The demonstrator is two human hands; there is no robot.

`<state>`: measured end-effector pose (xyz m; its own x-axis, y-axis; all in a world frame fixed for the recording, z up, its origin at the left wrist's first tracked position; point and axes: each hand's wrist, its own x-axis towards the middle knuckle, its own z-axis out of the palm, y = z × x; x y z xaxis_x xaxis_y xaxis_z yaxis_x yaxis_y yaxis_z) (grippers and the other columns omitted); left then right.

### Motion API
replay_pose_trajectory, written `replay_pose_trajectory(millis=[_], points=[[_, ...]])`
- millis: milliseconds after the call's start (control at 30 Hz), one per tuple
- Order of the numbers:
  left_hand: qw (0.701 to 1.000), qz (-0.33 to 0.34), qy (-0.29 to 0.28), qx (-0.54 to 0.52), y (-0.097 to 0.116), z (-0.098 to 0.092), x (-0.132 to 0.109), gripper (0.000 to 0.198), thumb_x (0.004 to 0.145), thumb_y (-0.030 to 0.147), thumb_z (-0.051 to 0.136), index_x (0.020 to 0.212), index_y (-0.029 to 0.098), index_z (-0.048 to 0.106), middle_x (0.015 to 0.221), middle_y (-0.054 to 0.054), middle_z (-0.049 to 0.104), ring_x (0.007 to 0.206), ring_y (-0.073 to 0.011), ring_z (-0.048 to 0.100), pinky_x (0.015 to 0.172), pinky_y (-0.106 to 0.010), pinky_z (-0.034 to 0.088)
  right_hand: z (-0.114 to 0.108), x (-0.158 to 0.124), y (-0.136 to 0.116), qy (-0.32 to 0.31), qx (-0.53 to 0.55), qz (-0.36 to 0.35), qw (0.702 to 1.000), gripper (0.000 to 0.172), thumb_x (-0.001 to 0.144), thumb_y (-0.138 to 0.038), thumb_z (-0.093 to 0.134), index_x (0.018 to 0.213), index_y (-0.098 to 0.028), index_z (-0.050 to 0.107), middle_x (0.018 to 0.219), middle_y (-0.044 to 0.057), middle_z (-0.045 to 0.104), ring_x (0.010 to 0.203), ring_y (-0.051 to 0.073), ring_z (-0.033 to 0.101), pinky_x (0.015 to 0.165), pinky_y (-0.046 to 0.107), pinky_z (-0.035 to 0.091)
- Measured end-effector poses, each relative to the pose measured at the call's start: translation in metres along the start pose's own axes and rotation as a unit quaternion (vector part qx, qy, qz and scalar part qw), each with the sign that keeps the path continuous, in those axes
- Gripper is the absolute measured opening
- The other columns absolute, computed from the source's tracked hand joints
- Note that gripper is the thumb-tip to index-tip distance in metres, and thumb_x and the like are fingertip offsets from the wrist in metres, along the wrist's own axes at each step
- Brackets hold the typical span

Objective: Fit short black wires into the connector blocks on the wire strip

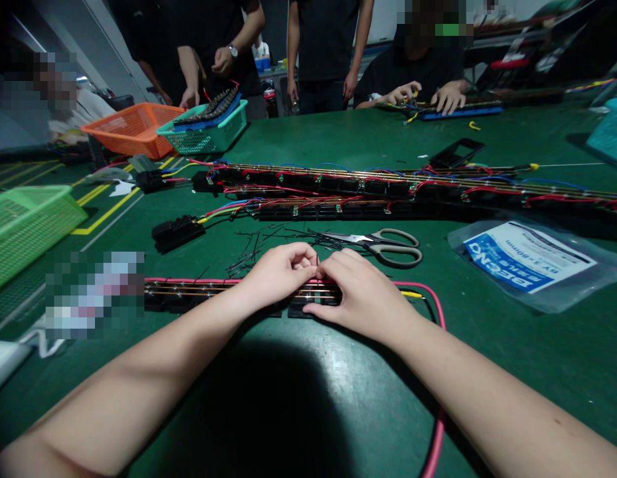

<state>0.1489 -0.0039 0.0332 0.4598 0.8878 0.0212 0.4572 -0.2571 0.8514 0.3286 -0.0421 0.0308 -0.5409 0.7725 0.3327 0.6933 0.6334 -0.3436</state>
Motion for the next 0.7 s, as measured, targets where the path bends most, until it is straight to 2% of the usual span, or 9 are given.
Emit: replay_pose_trajectory(millis=[333,700], points=[[1.000,-0.002,0.010,0.017,-0.0018,0.0005,-0.0010,0.003,0.077,0.018,0.058,0.078,0.020,0.061,0.070,0.005,0.063,0.064,-0.0092,0.054,0.060,-0.022,0.038,0.0001,0.0004,-0.0020,0.000,-0.013,0.024,1.000,0.034,0.074,-0.046,0.075,0.090,-0.020,0.061,0.081,0.006,0.062,0.077,0.023,0.059,0.065,0.033,0.046],[0.999,-0.010,0.012,0.036,0.0004,0.0003,-0.0020,0.005,0.078,0.018,0.056,0.079,0.020,0.061,0.071,0.005,0.063,0.066,-0.0095,0.053,0.062,-0.022,0.038,0.0012,-0.0007,0.0011,0.006,-0.017,0.012,1.000,0.039,0.074,-0.054,0.073,0.091,-0.020,0.062,0.080,0.006,0.063,0.075,0.022,0.058,0.062,0.031,0.045]])
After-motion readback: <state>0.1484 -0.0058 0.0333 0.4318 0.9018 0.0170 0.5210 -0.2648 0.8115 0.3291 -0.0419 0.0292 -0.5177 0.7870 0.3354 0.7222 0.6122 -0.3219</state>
